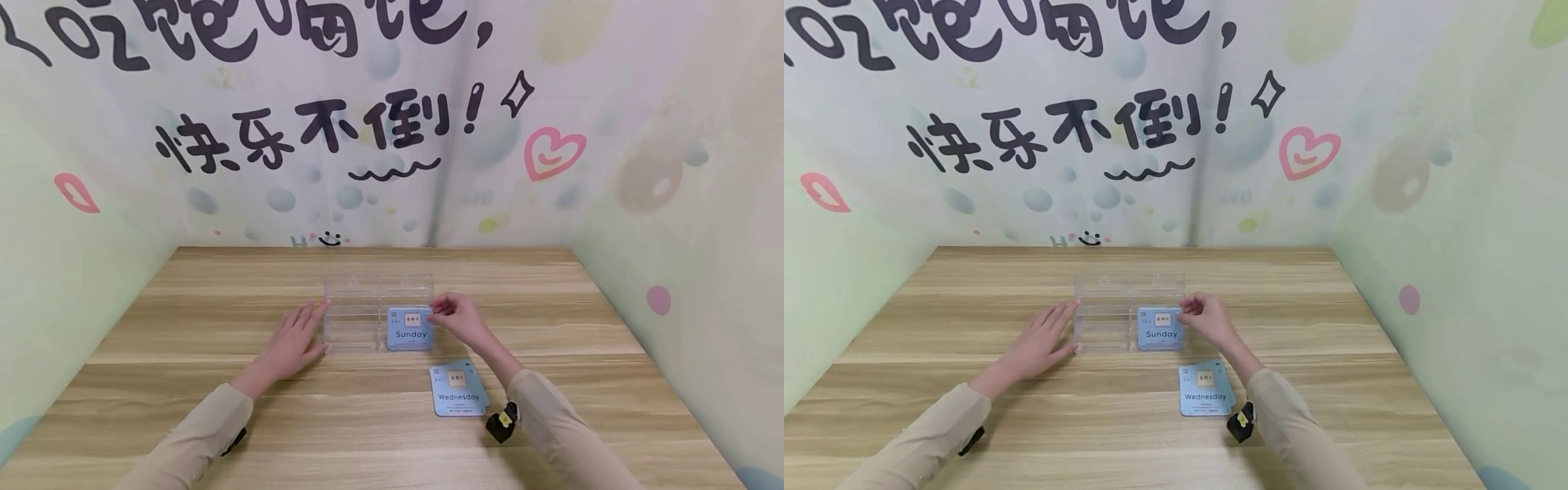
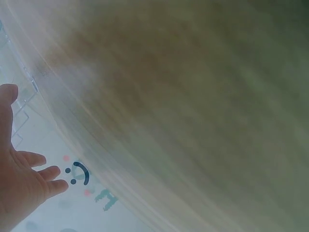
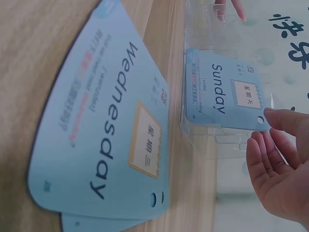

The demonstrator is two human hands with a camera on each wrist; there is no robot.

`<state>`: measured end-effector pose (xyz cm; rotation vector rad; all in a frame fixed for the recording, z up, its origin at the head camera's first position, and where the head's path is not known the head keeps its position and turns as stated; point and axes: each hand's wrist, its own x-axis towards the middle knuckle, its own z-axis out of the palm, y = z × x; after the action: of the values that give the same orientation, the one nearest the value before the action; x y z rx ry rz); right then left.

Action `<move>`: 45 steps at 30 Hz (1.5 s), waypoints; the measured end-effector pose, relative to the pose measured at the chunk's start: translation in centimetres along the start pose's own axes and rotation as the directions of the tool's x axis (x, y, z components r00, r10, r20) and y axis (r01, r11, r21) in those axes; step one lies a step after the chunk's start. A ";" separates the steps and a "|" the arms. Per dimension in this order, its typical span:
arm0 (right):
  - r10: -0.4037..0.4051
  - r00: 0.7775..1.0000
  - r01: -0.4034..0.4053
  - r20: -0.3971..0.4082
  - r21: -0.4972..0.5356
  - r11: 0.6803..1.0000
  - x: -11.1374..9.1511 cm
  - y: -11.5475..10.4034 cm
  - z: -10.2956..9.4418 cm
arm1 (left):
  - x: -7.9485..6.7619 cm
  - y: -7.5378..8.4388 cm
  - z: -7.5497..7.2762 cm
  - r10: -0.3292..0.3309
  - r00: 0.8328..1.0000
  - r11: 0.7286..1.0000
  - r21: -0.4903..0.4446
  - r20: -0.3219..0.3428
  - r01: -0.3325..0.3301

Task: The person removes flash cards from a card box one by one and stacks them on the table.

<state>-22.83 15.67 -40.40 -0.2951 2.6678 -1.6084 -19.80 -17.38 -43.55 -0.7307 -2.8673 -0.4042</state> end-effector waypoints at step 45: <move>-0.116 0.993 0.117 0.033 -0.033 0.993 0.5 0.5 0.0 | 0.0 -0.2 0.2 0.002 1.000 1.000 -0.001 -0.007 -0.002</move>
<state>-23.39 15.84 -40.74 -0.4806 2.7049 -1.5738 -19.89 -17.48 -43.83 -0.7314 -2.8600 -0.4064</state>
